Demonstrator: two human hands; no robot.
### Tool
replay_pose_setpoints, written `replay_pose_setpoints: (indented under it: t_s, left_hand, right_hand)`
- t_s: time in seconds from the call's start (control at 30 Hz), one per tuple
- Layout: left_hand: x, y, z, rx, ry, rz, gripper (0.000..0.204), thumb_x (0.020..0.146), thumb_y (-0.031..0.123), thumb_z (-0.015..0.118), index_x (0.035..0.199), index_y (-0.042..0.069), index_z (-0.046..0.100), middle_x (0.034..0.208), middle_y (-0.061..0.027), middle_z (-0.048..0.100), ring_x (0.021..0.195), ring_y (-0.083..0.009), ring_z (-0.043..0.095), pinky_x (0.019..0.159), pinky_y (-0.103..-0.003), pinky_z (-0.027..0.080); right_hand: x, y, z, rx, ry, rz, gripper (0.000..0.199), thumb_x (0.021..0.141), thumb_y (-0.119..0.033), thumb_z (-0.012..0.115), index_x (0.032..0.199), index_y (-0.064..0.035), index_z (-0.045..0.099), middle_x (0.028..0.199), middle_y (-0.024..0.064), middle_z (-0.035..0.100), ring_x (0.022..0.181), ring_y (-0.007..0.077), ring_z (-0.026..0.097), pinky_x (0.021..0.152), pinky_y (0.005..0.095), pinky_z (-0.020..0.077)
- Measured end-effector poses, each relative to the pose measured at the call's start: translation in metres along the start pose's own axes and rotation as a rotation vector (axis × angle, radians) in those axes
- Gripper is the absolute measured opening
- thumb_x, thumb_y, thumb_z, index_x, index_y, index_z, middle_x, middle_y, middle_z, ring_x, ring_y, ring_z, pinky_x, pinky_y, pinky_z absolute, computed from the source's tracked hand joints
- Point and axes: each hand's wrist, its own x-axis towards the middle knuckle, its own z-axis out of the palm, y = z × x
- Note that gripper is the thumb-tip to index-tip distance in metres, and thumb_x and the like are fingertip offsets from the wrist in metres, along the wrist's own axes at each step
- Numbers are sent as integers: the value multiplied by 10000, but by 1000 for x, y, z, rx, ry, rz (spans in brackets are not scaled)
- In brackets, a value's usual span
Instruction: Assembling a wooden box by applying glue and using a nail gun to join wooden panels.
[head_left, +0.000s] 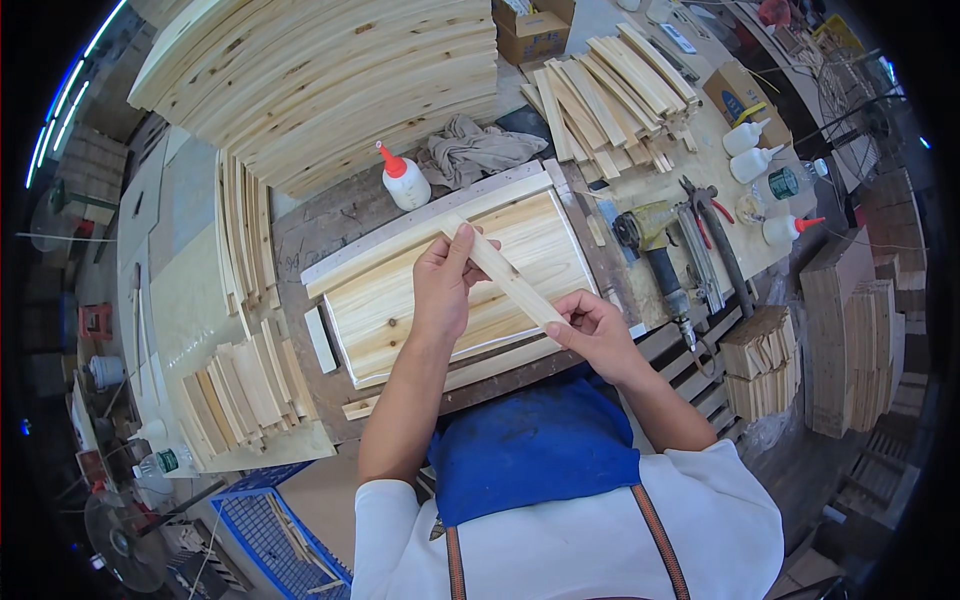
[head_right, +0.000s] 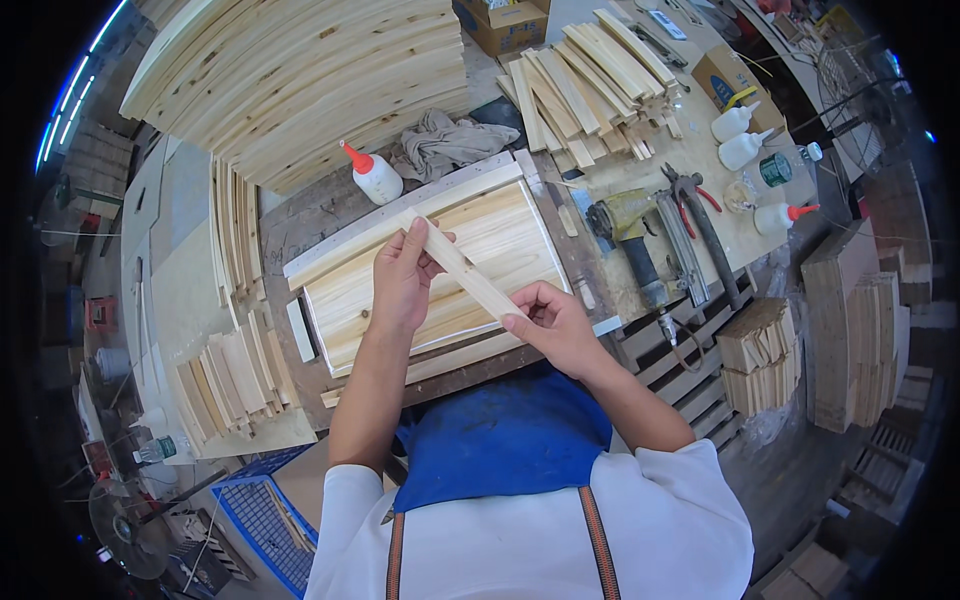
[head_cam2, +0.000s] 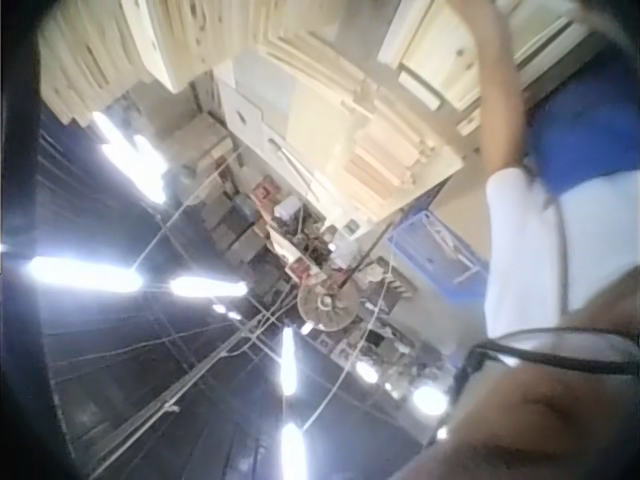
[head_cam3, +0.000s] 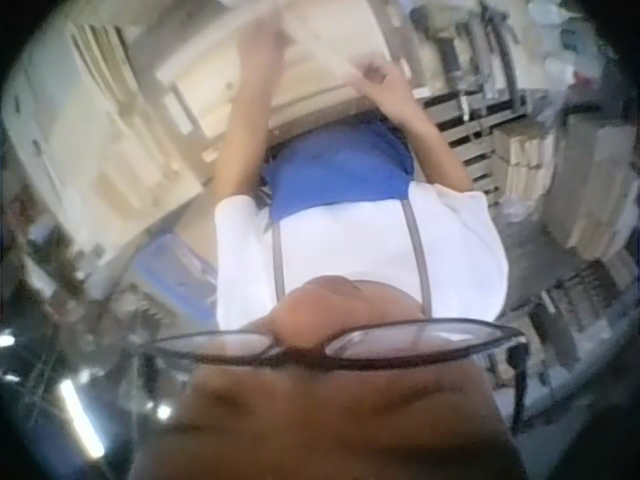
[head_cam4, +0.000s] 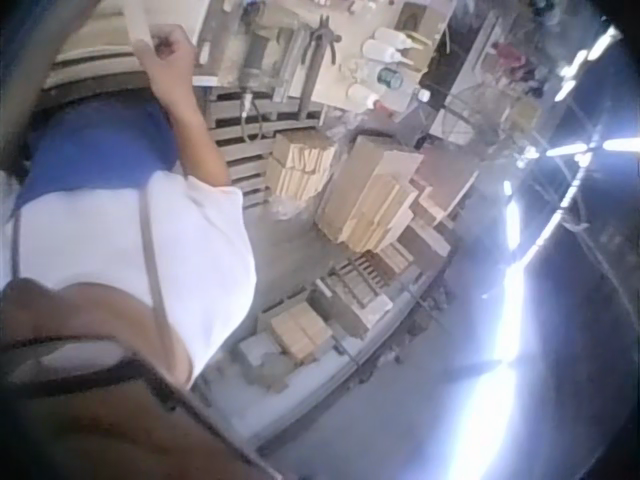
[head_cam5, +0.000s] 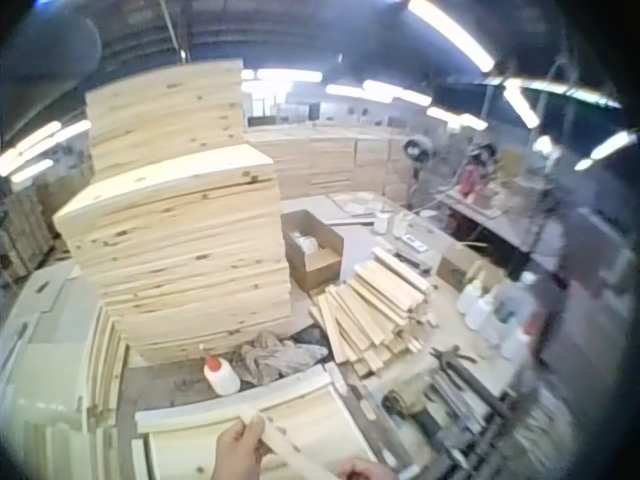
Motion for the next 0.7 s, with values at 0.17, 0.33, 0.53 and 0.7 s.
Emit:
replay_pose_setpoints:
  t_s: [0.17,0.33,0.53,0.7]
  left_hand:
    - [-11,-3,3,49,-68,1,342,1089,314,663,1200,-9,688,1039,-145,767,955,-207,765,806,-370,640]
    - [-17,1,10,65,-107,-44,309,1103,308,637,1214,23,681,1030,-119,777,931,-188,754,854,-355,628]
    - [-13,-13,14,95,-80,-55,279,1104,227,630,1289,20,662,1119,-118,748,977,-164,720,848,-336,606]
    - [-39,-26,2,612,67,359,229,1058,92,650,1271,10,675,1151,-94,727,1027,-180,701,869,-330,578]
  right_hand:
    - [-2,6,-12,215,-128,162,313,977,-158,800,1211,-25,640,1075,29,702,938,82,669,833,248,545]
    - [0,8,-13,325,-225,255,385,978,-213,794,1270,-27,625,1117,47,713,1006,123,701,894,258,551]
    - [4,15,-17,276,-154,160,364,967,-182,804,1260,-29,653,1129,61,714,1034,146,703,919,288,555]
    - [11,6,-21,-629,303,-137,359,922,-150,823,1247,-50,711,1082,86,707,1009,201,715,860,343,571]
